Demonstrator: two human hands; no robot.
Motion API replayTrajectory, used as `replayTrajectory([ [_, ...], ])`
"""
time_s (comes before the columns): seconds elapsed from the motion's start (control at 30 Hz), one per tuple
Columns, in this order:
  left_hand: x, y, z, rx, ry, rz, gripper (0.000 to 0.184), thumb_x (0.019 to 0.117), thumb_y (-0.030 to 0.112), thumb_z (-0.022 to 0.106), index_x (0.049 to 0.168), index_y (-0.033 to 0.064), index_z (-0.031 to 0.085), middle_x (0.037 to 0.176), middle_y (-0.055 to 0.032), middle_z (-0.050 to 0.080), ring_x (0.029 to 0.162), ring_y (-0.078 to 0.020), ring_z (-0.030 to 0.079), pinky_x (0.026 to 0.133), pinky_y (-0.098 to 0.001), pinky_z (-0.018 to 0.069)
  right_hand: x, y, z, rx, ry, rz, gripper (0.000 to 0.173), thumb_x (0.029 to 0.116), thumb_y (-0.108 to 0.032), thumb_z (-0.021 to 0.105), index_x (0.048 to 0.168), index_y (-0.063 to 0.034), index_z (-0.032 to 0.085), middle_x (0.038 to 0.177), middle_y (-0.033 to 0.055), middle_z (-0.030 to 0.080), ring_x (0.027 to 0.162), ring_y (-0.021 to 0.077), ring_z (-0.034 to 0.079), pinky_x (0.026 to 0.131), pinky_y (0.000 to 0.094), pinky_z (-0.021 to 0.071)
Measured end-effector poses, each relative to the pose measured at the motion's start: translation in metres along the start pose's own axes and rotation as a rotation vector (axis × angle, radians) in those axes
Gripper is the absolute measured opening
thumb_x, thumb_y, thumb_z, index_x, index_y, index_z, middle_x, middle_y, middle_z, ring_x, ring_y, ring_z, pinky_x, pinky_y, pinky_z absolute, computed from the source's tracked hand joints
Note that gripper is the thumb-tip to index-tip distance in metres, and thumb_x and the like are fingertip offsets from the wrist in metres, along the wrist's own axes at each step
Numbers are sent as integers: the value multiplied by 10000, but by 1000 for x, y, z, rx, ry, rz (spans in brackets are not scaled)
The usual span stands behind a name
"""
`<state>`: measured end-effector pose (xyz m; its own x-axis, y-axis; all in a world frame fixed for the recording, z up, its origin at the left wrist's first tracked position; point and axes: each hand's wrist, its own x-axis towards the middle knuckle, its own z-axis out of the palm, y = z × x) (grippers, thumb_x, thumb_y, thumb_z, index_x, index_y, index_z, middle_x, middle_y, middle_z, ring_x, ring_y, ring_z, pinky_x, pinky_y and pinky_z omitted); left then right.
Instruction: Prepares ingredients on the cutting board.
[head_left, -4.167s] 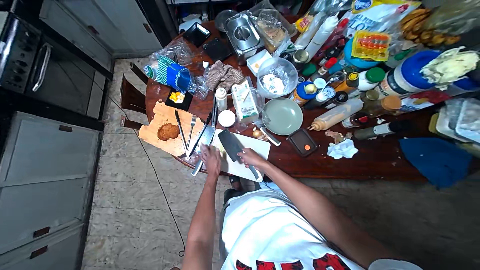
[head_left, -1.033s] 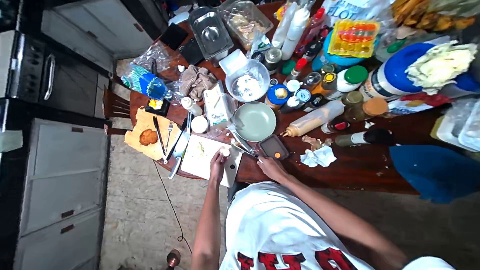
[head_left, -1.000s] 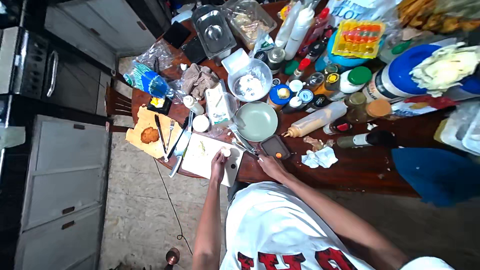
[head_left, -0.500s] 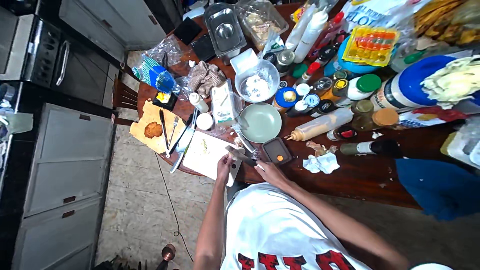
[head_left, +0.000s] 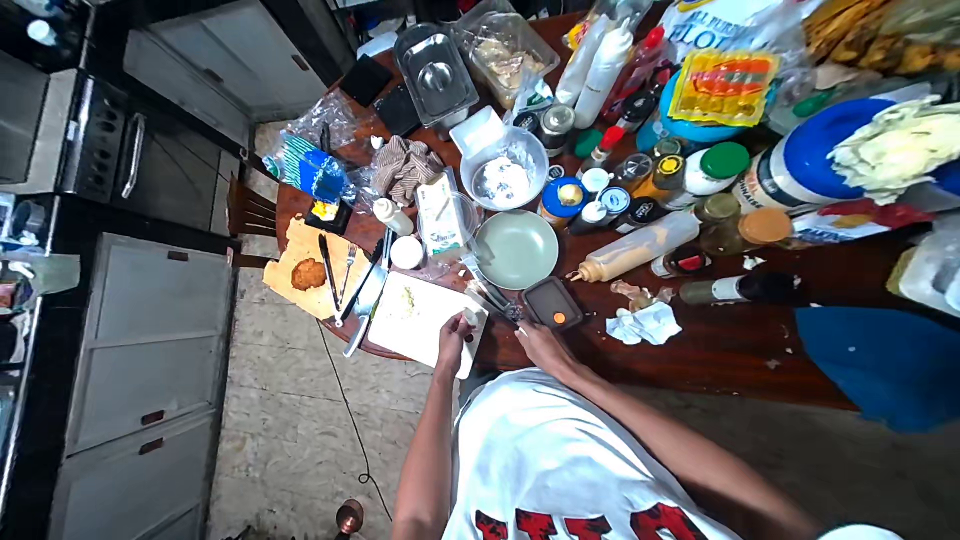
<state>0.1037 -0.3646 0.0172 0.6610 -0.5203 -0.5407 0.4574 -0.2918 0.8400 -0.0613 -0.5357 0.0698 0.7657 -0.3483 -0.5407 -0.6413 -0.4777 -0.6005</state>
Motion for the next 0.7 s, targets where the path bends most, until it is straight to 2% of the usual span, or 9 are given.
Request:
replayTrajectory([
  [0.1,-4,-7,-2,-14,1,-10,339,1067,124,487,1346,-54,562,1138,-181,688,959,-223,686,869,-397,580,1,6,0,37,-2,4,402,1093,-318,434,1301,-34,628,1149,225,695,1105,381,679,979,558,533],
  [0.17,-6,-7,-5,-46,-14,-28,389,1066,102,457,1431,-25,503,1194,-188,679,976,-228,688,875,-400,577,3,10,2,40,-8,3,395,1088,-325,440,1278,-43,639,1124,214,702,1085,369,686,963,560,539],
  [0.3,-14,-6,-10,-233,-31,-76,423,1067,45,411,1487,13,447,1304,-178,628,1028,-218,664,893,-383,561,3,14,8,65,-24,21,371,1083,-303,452,1240,-27,644,1066,214,704,1039,363,692,939,549,542],
  [0.37,-19,-5,-12,-321,-27,-94,419,1084,82,371,1493,20,440,1328,-175,619,1070,-223,658,921,-384,553,2,15,10,62,-36,32,370,1081,-297,457,1247,-24,643,1069,217,704,1044,368,690,943,552,539],
  [0.43,-22,-2,-12,-363,-22,-95,429,1111,182,325,1493,25,442,1331,-161,623,1108,-218,647,945,-382,538,1,14,12,51,-50,34,371,1081,-295,455,1261,-28,641,1077,217,704,1052,369,689,948,556,537],
  [0.47,-25,-1,-13,-364,-25,-82,435,1112,200,332,1490,16,441,1337,-161,618,1127,-220,639,965,-384,531,0,13,13,46,-58,35,372,1082,-293,454,1269,-29,639,1081,218,704,1056,369,688,951,557,535],
  [0.6,-29,-4,-18,-288,-62,34,470,1014,47,516,1471,-42,451,1376,-199,585,1156,-254,632,1006,-421,531,0,11,21,42,-59,29,357,1079,-272,464,1268,-20,632,1091,227,696,1064,371,683,958,552,532],
  [0.7,-31,-5,-27,-214,-90,80,482,991,36,536,1465,-29,474,1433,-200,554,1226,-278,607,1042,-445,516,2,8,30,25,-59,56,339,1069,-257,481,1259,-20,630,1105,234,690,1080,383,676,963,566,531],
])
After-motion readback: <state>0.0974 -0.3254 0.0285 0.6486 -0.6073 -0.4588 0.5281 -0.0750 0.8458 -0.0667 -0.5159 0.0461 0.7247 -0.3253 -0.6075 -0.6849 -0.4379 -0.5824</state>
